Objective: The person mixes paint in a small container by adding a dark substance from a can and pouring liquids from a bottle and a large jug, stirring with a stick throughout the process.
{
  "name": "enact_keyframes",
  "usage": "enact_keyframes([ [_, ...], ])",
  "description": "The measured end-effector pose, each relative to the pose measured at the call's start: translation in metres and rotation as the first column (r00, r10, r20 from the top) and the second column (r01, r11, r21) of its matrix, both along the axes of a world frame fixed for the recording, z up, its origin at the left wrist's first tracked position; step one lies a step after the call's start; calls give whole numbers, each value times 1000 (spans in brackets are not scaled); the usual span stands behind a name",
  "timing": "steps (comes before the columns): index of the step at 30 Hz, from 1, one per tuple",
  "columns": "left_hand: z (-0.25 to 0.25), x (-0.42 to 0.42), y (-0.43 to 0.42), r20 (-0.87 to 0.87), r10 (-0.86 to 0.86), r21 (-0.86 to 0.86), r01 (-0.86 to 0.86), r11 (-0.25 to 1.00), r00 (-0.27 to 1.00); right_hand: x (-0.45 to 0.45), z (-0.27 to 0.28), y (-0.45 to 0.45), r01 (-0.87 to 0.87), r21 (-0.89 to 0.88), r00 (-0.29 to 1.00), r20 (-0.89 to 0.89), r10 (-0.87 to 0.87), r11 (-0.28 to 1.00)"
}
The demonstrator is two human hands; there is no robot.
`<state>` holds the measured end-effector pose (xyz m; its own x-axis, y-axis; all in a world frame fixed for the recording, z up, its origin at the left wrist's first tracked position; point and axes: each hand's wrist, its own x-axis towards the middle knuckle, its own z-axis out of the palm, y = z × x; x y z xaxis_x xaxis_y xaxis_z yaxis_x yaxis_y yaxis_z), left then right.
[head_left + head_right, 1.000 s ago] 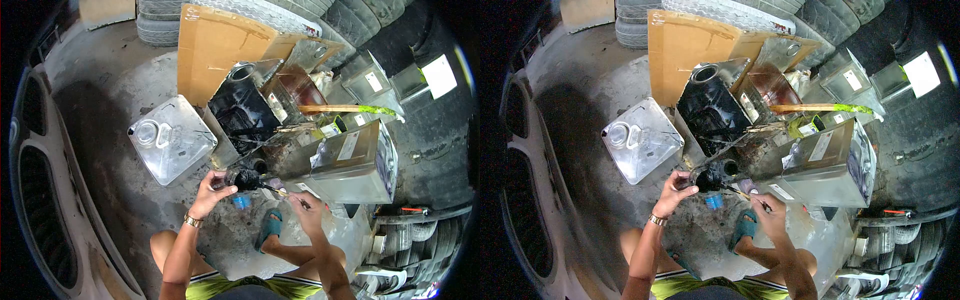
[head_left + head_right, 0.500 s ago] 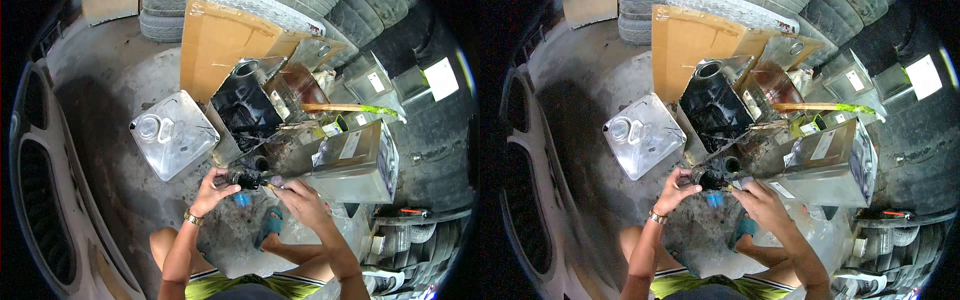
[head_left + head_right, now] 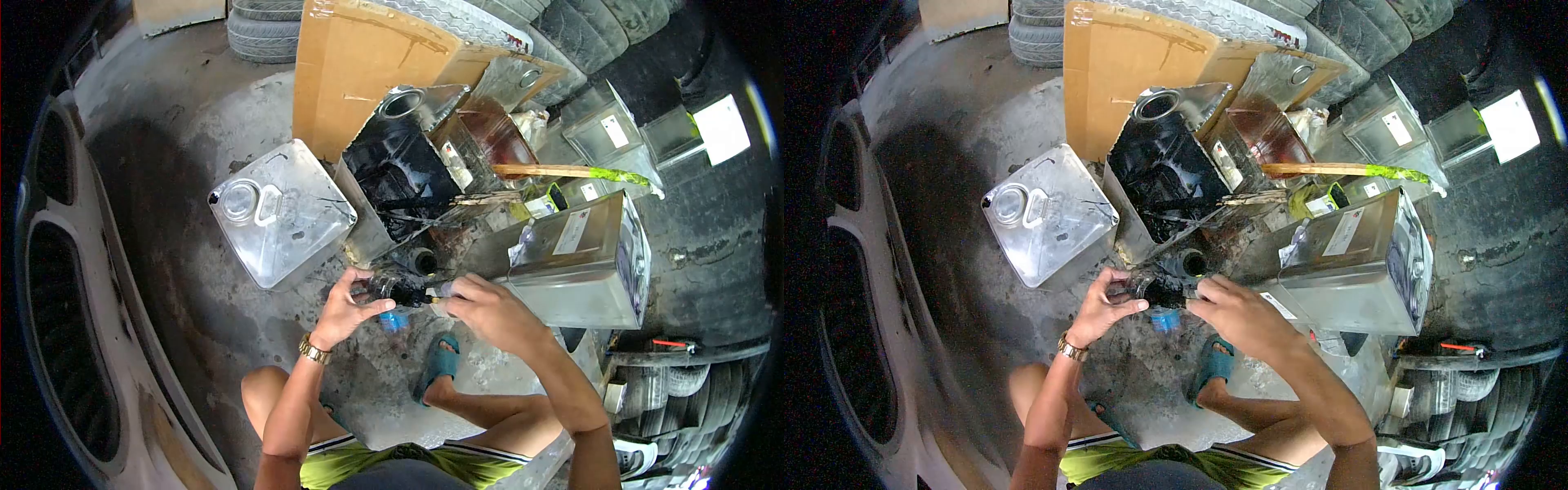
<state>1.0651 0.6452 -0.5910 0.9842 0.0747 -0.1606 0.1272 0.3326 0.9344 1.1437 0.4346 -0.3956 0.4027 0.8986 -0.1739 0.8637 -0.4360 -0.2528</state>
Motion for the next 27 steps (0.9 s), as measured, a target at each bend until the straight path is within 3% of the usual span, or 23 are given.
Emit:
enact_keyframes([
  [7, 0, -1, 3, 7, 3, 12, -3, 1000, 1000, -3, 25, -12, 153, 20, 982, -112, -150, 988],
  [9, 4, -1, 6, -5, 2, 16, -2, 1000, 1000, -2, 19, -19, 166, 135, 986, -21, -165, 977],
  [13, 4, -2, 9, -9, 43, 66, -42, 997, 999, -4, 20, -21, 255, 161, 965, 17, -261, 954],
  [16, 4, -4, 14, -59, 43, -31, -45, 999, 997, -3, -9, -24, 345, 344, 921, 55, -386, 873],
  [18, 5, -5, 17, -45, 53, 20, -52, 998, 998, -8, -26, -16, 427, 435, 871, 37, -490, 793],
  [26, 20, -9, 20, -57, 97, 119, -90, 989, 994, -31, -34, 5, 392, 528, 879, 28, -477, 753],
  [27, 20, -9, 21, -60, 98, 120, -90, 989, 993, -34, -33, 7, 344, 489, 917, 11, -400, 802],
])
